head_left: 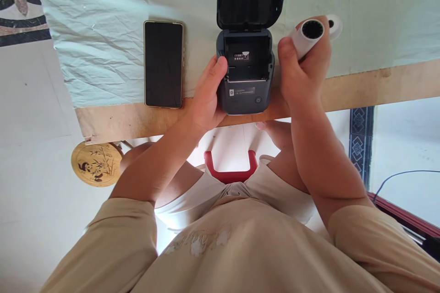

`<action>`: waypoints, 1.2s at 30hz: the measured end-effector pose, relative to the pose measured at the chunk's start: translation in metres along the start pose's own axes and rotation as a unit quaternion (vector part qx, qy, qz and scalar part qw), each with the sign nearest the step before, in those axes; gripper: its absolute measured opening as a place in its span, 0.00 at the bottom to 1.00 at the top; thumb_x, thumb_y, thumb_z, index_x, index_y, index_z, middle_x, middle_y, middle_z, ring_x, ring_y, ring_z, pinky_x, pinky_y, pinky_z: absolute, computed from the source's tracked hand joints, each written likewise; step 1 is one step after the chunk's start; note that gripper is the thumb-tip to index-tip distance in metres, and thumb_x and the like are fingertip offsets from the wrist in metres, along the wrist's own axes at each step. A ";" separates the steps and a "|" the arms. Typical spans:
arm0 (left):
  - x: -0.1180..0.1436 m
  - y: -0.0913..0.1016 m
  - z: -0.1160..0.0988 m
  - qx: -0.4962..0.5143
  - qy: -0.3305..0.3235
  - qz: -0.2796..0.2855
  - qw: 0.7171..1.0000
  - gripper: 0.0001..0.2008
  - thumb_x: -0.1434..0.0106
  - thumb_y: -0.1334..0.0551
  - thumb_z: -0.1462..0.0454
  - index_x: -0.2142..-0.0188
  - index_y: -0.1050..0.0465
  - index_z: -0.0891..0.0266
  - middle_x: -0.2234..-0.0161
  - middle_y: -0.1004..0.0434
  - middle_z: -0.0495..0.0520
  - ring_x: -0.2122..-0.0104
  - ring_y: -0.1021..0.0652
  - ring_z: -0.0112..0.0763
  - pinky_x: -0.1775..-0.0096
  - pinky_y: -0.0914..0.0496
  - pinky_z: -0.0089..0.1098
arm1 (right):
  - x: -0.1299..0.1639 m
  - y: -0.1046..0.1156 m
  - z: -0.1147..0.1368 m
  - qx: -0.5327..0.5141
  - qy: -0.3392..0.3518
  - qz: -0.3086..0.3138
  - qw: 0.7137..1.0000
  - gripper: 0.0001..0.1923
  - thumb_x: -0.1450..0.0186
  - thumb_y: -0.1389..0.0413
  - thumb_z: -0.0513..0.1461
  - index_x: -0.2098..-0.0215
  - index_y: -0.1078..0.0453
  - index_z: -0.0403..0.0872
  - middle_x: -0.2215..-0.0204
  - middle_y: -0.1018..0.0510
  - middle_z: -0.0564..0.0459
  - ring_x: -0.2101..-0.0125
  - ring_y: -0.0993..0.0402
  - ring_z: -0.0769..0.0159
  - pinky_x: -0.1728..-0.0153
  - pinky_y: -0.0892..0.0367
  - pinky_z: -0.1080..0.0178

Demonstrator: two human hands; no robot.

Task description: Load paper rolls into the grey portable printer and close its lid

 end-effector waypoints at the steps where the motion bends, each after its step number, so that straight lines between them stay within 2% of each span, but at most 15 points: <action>1: 0.000 0.000 0.000 -0.004 0.002 -0.003 1.000 0.18 0.44 0.49 0.51 0.63 0.30 0.59 0.70 0.25 0.52 0.57 0.26 0.35 0.62 0.30 0.33 | 0.000 0.004 0.006 0.055 0.048 -0.037 0.997 0.06 0.41 0.47 0.45 0.69 0.40 0.56 0.68 0.38 0.57 0.64 0.41 0.67 0.57 0.43 0.63; 2: 0.000 -0.001 0.000 -0.006 0.004 -0.009 1.000 0.18 0.44 0.49 0.51 0.63 0.30 0.59 0.70 0.25 0.52 0.57 0.26 0.35 0.62 0.30 0.33 | 0.002 0.008 0.012 0.102 0.097 -0.087 0.986 0.05 0.42 0.46 0.44 0.68 0.39 0.56 0.68 0.36 0.57 0.64 0.39 0.66 0.58 0.42 0.62; 3: 0.000 -0.001 0.000 -0.008 0.008 -0.016 1.000 0.18 0.44 0.49 0.51 0.63 0.30 0.59 0.69 0.25 0.52 0.56 0.26 0.35 0.61 0.30 0.33 | 0.004 0.008 0.016 0.138 0.122 -0.101 0.978 0.06 0.42 0.46 0.43 0.66 0.38 0.56 0.68 0.34 0.57 0.66 0.38 0.66 0.60 0.41 0.61; 6: 0.001 0.001 0.000 -0.012 0.025 -0.035 0.999 0.18 0.43 0.49 0.51 0.63 0.31 0.59 0.67 0.25 0.52 0.53 0.28 0.35 0.59 0.30 0.33 | 0.005 0.005 0.015 0.196 0.120 -0.062 0.971 0.20 0.42 0.48 0.39 0.52 0.44 0.60 0.59 0.32 0.57 0.69 0.35 0.66 0.66 0.38 0.60; 9: 0.004 0.002 -0.001 -0.023 0.040 -0.031 0.998 0.16 0.43 0.48 0.51 0.61 0.32 0.56 0.64 0.25 0.51 0.50 0.30 0.34 0.54 0.31 0.33 | 0.006 0.004 0.014 0.257 0.143 -0.020 0.956 0.31 0.43 0.51 0.33 0.45 0.52 0.61 0.49 0.36 0.57 0.65 0.33 0.63 0.62 0.36 0.57; 12: 0.005 0.003 -0.003 -0.031 0.038 -0.029 0.998 0.15 0.42 0.48 0.51 0.60 0.32 0.54 0.61 0.25 0.50 0.48 0.32 0.33 0.50 0.33 0.34 | 0.005 0.003 0.012 0.303 0.169 -0.009 0.938 0.32 0.44 0.54 0.29 0.44 0.50 0.59 0.53 0.33 0.55 0.57 0.34 0.61 0.55 0.37 0.55; 14: 0.005 0.004 -0.002 -0.031 0.039 -0.034 0.998 0.15 0.41 0.49 0.52 0.60 0.32 0.55 0.60 0.25 0.50 0.47 0.33 0.33 0.49 0.34 0.34 | 0.003 0.001 0.008 0.327 0.166 0.004 0.930 0.31 0.43 0.54 0.29 0.44 0.49 0.58 0.57 0.31 0.53 0.56 0.35 0.61 0.54 0.37 0.54; 16: 0.005 0.005 -0.001 -0.030 0.043 -0.042 0.998 0.16 0.40 0.50 0.52 0.60 0.32 0.56 0.61 0.25 0.51 0.47 0.32 0.34 0.49 0.34 0.35 | 0.004 -0.001 0.008 0.345 0.178 0.010 0.922 0.33 0.44 0.53 0.29 0.43 0.50 0.57 0.56 0.32 0.51 0.55 0.35 0.60 0.53 0.38 0.53; 19: 0.004 0.006 0.000 -0.020 0.048 -0.053 0.997 0.16 0.40 0.50 0.53 0.59 0.32 0.57 0.62 0.25 0.51 0.48 0.32 0.35 0.50 0.33 0.36 | 0.009 0.003 0.020 0.345 0.227 -0.024 0.910 0.36 0.49 0.51 0.27 0.43 0.47 0.54 0.53 0.36 0.49 0.53 0.38 0.60 0.52 0.38 0.54; 24: 0.002 0.006 0.001 0.012 0.044 -0.020 0.999 0.16 0.41 0.48 0.51 0.62 0.33 0.59 0.60 0.27 0.51 0.50 0.29 0.36 0.52 0.31 0.35 | 0.011 0.038 0.039 0.324 0.277 -0.174 0.888 0.30 0.49 0.51 0.27 0.48 0.41 0.49 0.58 0.37 0.48 0.55 0.40 0.59 0.56 0.39 0.54; 26: 0.002 0.005 0.002 0.017 0.047 -0.012 0.999 0.15 0.41 0.48 0.52 0.62 0.33 0.59 0.59 0.27 0.51 0.49 0.30 0.35 0.52 0.32 0.35 | 0.003 0.046 0.031 0.332 0.254 -0.161 0.894 0.30 0.50 0.49 0.27 0.49 0.42 0.48 0.56 0.36 0.48 0.53 0.40 0.59 0.54 0.41 0.55; 30: 0.003 0.006 0.002 0.014 0.063 -0.049 0.997 0.15 0.39 0.50 0.54 0.61 0.32 0.59 0.61 0.26 0.52 0.48 0.31 0.33 0.50 0.33 0.34 | -0.015 0.052 -0.001 0.337 0.122 -0.108 0.927 0.25 0.50 0.48 0.26 0.54 0.38 0.49 0.60 0.35 0.48 0.59 0.37 0.62 0.58 0.39 0.57; 36: 0.004 0.002 0.001 -0.001 0.064 -0.049 0.997 0.15 0.39 0.50 0.54 0.62 0.31 0.58 0.64 0.24 0.53 0.50 0.30 0.34 0.49 0.34 0.36 | -0.017 0.047 -0.004 0.337 0.096 -0.124 0.928 0.21 0.48 0.48 0.27 0.57 0.36 0.49 0.62 0.35 0.49 0.61 0.37 0.65 0.56 0.40 0.58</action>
Point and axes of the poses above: each hand's wrist, its own x-axis away from the middle knuckle, its own y-axis out of the back of the hand, z = x × y, the point moved 6 cm from there along -x, towards the middle knuckle
